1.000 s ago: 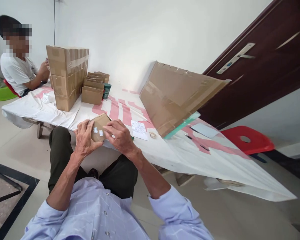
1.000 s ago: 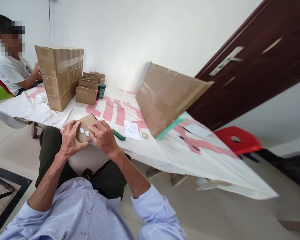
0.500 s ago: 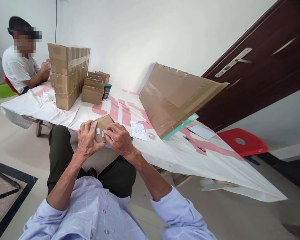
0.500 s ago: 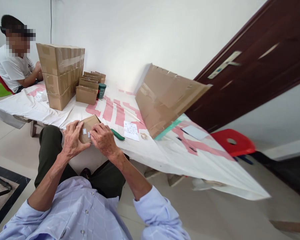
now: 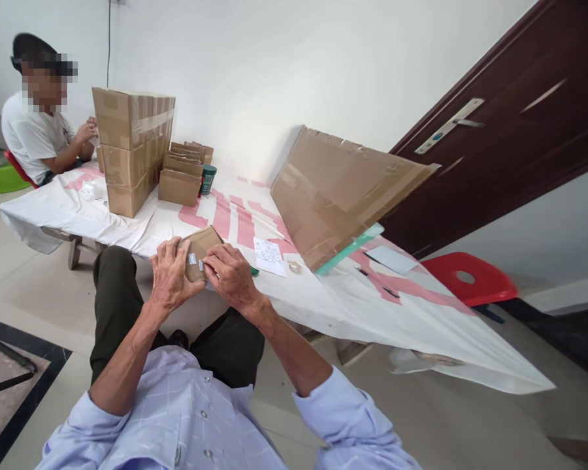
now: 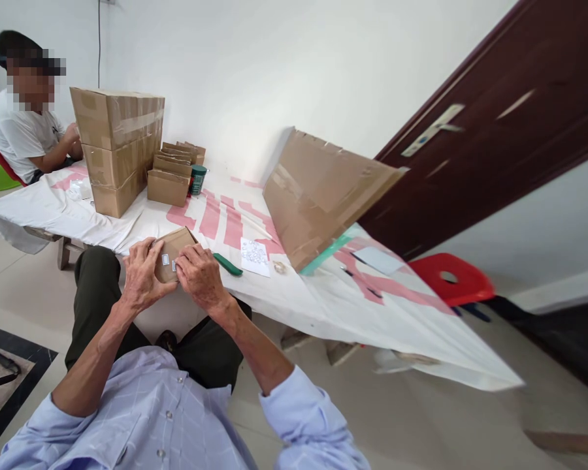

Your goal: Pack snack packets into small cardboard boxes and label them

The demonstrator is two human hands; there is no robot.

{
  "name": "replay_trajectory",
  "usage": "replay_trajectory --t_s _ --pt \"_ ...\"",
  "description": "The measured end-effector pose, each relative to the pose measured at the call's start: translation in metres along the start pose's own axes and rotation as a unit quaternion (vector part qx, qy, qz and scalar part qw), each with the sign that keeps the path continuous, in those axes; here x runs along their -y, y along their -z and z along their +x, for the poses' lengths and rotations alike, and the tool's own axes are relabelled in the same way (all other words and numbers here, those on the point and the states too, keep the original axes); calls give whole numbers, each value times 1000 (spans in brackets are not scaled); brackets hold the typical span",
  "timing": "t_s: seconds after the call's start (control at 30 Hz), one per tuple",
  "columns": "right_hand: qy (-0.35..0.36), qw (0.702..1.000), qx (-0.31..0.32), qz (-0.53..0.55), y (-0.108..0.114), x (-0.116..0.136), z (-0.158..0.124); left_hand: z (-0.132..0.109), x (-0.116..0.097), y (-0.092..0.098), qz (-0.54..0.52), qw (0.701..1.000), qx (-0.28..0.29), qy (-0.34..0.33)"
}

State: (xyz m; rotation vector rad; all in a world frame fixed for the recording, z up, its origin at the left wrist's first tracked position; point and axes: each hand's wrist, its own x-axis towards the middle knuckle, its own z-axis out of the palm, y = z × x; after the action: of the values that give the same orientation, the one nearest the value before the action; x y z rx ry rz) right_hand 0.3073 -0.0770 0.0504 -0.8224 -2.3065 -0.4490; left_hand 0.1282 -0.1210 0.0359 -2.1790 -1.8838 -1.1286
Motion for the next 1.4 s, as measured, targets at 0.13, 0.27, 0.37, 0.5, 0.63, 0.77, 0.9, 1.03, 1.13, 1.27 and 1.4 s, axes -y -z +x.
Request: replay_trajectory --t_s 0.13,0.27,0.37,0.5,0.63,0.77,0.9,1.03,1.13,1.27,1.4 --pt "-25 1000 -1 16 -1 3 -2 -1 -2 1 2 1000 1 0" --pt "-44 998 -19 27 -3 5 -3 -1 -4 1 5 1000 6 -2" --pt "-54 998 -28 26 -5 6 -4 -1 -5 1 4 1000 4 -4" --pt "-54 998 -33 26 -6 7 -5 -2 -4 -1 5 1000 0 -8" --pt "-58 997 -30 29 -6 6 -6 -3 -4 -2 6 1000 -6 -12" --pt "-68 996 -13 47 -5 4 -6 -4 -4 -3 7 1000 -9 -18" --pt "-62 996 -11 67 -3 3 -6 -4 -5 -4 9 1000 -8 -19" --pt "-64 994 -23 84 -1 4 -8 -3 -6 -2 14 1000 -3 -14" --pt "-69 994 -31 83 -1 5 -9 -3 -7 -1 16 1000 4 -14" --pt "-68 995 -13 68 0 5 -9 -4 -8 0 15 1000 4 -17" --pt "-65 996 1 55 1 5 -8 -4 -8 0 17 1000 9 -19"
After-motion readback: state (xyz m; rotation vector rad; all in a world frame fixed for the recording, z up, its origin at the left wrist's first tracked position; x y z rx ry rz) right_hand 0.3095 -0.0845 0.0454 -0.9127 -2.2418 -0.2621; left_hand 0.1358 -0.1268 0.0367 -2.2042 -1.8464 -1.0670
